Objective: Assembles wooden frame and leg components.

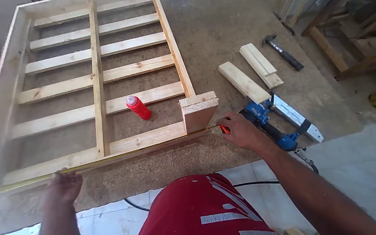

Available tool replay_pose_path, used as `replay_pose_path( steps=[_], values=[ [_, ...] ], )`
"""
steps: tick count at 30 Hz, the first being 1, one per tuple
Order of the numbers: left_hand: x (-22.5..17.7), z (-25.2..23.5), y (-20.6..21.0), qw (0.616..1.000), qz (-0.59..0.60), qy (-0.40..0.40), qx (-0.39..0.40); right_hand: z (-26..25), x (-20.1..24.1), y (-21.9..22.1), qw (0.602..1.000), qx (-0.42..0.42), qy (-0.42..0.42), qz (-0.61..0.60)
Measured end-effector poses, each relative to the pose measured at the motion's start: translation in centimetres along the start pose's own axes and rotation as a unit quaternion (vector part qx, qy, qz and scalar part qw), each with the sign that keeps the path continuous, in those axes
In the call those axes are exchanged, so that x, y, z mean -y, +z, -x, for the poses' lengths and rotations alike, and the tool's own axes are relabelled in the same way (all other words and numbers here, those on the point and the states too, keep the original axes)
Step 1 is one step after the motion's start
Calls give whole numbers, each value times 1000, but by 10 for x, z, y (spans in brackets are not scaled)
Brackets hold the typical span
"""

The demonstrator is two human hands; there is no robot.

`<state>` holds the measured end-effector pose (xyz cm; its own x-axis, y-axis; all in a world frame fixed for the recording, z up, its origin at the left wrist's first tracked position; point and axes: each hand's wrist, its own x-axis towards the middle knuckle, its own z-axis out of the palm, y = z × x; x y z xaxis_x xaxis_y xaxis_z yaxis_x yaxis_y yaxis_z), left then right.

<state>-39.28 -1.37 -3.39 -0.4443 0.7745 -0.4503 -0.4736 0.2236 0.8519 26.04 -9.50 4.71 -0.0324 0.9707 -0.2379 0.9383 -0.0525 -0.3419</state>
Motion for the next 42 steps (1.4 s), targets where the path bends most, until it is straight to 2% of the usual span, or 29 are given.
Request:
replay_pose_path(
  steps=[3, 5, 7, 8, 9, 10, 11, 12, 13, 14, 15, 16, 17, 19, 20, 22, 24, 26, 29, 32, 38, 42],
  values=[
    [3, 5, 1, 1000, 8, 13, 18, 4, 3, -1, 1000, 17, 3, -2],
    [13, 35, 13, 994, -42, 20, 100, 12, 4, 5, 1000, 21, -12, -17],
    [38, 84, 40, 964, -159, -21, 212, 21, 10, 25, 998, 30, -19, -43],
    [55, 113, 55, 927, -255, -57, 268, 25, 14, 40, 997, 53, -10, -60],
    [74, 137, 69, 864, -366, -97, 333, 28, 17, 56, 994, 81, 3, -79],
    [91, 156, 85, 774, -479, -121, 396, 29, 19, 73, 991, 99, 12, -92],
    [102, 172, 102, 665, -579, -116, 458, 29, 20, 89, 990, 109, 16, -93],
    [109, 184, 120, 574, -641, -91, 501, 29, 18, 105, 991, 108, 18, -81],
    [111, 193, 135, 535, -666, -63, 516, 29, 16, 120, 993, 100, 23, -62],
    [110, 198, 149, 544, -667, -31, 509, 30, 13, 132, 995, 89, 32, -45],
    [107, 202, 163, 574, -659, 19, 485, 32, 9, 142, 995, 79, 44, -38],
    [103, 205, 178, 606, -646, 93, 453, 33, 7, 148, 995, 74, 60, -40],
    [103, 204, 193, 623, -632, 187, 422, 33, 5, 150, 994, 70, 68, -42],
    [113, 189, 225, 609, -603, 326, 400, 30, 5, 135, 992, 42, 82, -83],
    [120, 179, 242, 592, -602, 344, 410, 26, 8, 120, 991, 9, 88, -105],
    [133, 168, 276, 565, -635, 295, 436, 13, 17, 88, 983, -99, 78, -132],
    [144, 168, 297, 525, -683, 256, 439, -5, 23, 74, 976, -182, 16, -120],
    [150, 171, 306, 488, -716, 259, 426, -19, 24, 78, 974, -199, -44, -100],
    [153, 170, 304, 466, -725, 285, 420, -30, 22, 91, 974, -201, -62, -83],
    [157, 167, 298, 456, -714, 325, 420, -32, 19, 98, 968, -227, -76, -69],
    [160, 164, 296, 465, -693, 355, 422, -35, 16, 97, 954, -263, -117, -83],
    [161, 163, 295, 458, -691, 365, 423, -37, 14, 98, 951, -267, -134, -85]
  ],
)
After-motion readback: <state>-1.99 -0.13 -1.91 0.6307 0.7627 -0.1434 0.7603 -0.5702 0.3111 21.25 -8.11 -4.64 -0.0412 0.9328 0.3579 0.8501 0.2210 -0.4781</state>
